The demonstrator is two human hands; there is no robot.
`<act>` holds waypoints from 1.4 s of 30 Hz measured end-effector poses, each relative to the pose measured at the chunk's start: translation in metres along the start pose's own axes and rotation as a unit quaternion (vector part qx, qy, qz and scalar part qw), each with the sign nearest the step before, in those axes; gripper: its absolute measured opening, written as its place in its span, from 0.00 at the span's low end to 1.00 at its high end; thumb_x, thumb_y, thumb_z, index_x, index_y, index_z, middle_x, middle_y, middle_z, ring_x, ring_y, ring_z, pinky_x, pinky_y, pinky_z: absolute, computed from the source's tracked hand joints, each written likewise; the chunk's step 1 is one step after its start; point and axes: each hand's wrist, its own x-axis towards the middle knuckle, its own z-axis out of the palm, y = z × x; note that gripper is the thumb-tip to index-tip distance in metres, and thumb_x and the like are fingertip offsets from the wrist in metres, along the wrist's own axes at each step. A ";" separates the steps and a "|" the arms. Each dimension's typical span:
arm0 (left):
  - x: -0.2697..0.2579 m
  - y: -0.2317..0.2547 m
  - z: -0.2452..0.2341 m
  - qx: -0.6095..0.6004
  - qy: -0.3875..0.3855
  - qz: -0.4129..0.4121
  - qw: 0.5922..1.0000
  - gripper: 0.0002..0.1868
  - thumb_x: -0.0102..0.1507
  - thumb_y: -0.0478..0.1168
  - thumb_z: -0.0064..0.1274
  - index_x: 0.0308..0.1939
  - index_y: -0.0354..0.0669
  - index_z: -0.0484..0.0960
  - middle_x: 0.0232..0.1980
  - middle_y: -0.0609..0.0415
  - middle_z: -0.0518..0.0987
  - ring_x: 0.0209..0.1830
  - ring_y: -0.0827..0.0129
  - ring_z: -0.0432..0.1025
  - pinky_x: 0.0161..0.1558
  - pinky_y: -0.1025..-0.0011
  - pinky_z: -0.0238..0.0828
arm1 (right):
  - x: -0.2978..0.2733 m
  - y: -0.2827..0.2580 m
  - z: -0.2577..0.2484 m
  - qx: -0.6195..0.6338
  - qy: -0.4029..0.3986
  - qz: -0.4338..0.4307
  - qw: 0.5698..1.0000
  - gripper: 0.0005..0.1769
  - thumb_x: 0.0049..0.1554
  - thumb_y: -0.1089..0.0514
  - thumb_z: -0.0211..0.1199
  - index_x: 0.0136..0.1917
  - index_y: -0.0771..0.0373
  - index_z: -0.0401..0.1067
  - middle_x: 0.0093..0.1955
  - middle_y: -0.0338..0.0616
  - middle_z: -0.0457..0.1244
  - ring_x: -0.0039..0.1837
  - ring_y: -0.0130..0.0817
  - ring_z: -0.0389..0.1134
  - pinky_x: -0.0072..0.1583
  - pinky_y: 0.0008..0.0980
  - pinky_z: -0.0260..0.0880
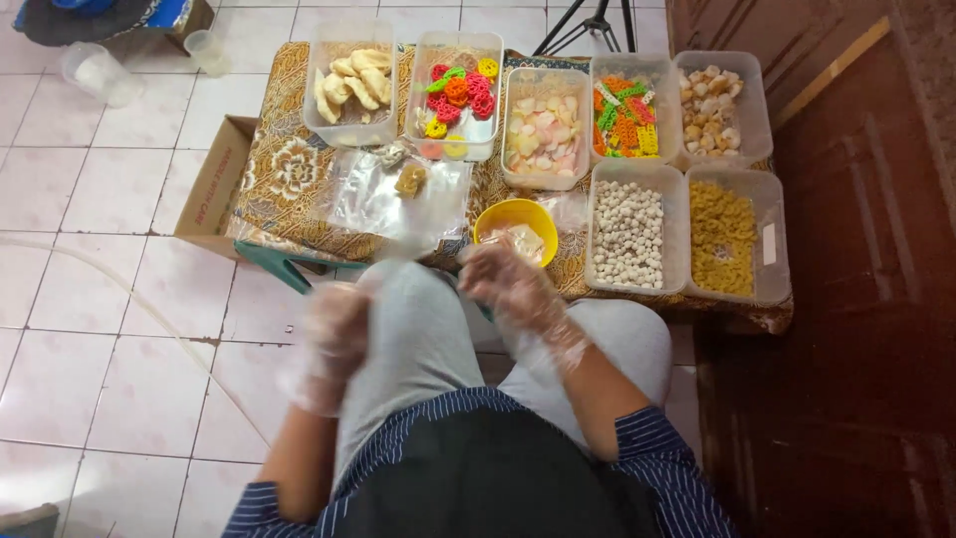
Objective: Packing a variety of snacks from multiple containers into a small plastic bag.
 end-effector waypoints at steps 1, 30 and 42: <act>-0.020 0.005 0.021 -0.003 -0.002 0.000 1.000 0.25 0.70 0.31 0.42 0.67 0.62 0.72 0.64 0.44 0.73 0.53 0.66 0.75 0.49 0.70 0.73 | -0.001 0.017 -0.003 -0.001 0.004 0.000 1.000 0.16 0.57 0.64 0.68 0.58 0.62 0.73 0.48 0.51 0.68 0.53 0.41 0.71 0.58 0.38 0.74; 0.015 0.115 0.057 -0.254 -0.197 -0.267 0.908 0.06 0.64 0.41 0.60 0.40 0.42 0.84 0.42 0.49 0.81 0.44 0.62 0.76 0.45 0.63 0.77 | -0.040 0.020 -0.006 -0.268 -0.063 -0.024 0.961 0.20 0.54 0.50 0.74 0.30 0.57 0.67 0.27 0.41 0.65 0.32 0.36 0.65 0.36 0.30 0.63; -0.034 0.088 0.051 0.020 -0.165 -0.228 0.959 0.09 0.59 0.33 0.50 0.26 0.46 0.67 0.24 0.53 0.65 0.24 0.58 0.64 0.29 0.63 0.61 | -0.073 0.066 -0.033 -0.360 0.086 -0.008 0.929 0.19 0.49 0.58 0.68 0.24 0.52 0.62 0.20 0.28 0.56 0.24 0.26 0.56 0.29 0.26 0.53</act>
